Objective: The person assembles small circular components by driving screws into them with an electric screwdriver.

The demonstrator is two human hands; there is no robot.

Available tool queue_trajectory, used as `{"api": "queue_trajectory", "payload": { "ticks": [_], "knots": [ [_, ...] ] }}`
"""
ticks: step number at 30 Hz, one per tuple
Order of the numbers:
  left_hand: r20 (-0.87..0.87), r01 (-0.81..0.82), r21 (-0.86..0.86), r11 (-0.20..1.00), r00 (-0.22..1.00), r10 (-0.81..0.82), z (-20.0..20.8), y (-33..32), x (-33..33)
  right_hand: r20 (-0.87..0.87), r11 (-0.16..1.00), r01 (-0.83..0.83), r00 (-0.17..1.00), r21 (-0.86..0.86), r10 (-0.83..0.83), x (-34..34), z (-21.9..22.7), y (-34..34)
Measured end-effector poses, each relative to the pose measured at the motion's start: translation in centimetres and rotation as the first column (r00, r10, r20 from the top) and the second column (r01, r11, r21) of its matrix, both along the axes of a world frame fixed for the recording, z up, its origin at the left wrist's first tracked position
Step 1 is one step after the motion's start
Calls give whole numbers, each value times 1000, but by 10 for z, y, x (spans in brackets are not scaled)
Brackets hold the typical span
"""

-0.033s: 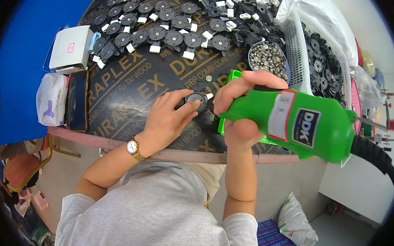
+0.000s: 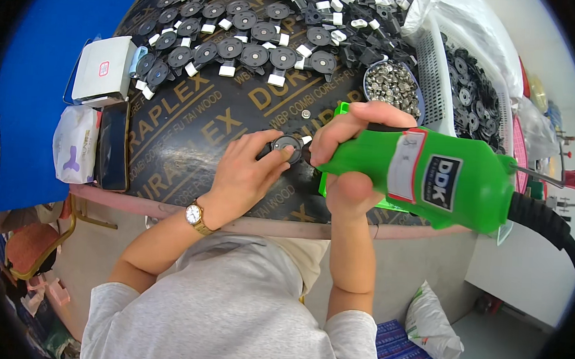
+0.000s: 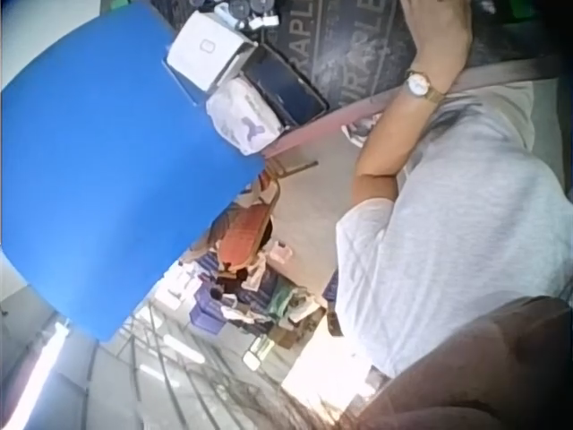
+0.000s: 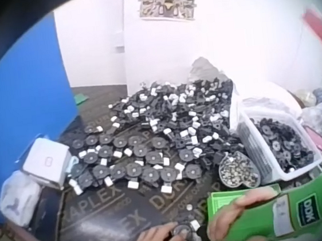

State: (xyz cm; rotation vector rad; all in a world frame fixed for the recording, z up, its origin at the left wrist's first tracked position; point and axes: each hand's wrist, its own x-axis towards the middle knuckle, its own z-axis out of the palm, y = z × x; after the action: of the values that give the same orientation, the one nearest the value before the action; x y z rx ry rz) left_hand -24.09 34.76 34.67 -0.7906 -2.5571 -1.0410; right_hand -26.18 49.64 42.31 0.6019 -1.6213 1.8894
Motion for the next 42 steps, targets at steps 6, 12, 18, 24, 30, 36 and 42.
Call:
{"api": "queue_trajectory", "payload": {
  "ticks": [6,12,18,24,30,36,42],
  "knots": [
    [17,15,-5,1000,1000,-15,1,-1,-1,32,998,26,999,59,-28,-4,-1,-4],
    [39,15,6,1000,999,-15,2,-3,0,160,989,7,987,150,-31,-6,5,-17],
    [28,-2,36,999,1000,1,0,-1,0,147,985,149,976,81,-160,-7,-7,-26],
    [54,14,40,999,998,-17,0,-2,0,115,947,283,947,154,-301,-2,-5,-41],
    [-35,-19,-46,999,999,18,3,0,1,184,977,202,960,68,-211,-10,1,-35],
    [-80,-31,-169,985,997,17,11,2,-2,126,981,-100,985,-167,122,-1,3,-11],
    [-146,-86,-156,984,987,63,0,1,7,14,982,184,983,35,-184,2,5,42]
  ]
}}
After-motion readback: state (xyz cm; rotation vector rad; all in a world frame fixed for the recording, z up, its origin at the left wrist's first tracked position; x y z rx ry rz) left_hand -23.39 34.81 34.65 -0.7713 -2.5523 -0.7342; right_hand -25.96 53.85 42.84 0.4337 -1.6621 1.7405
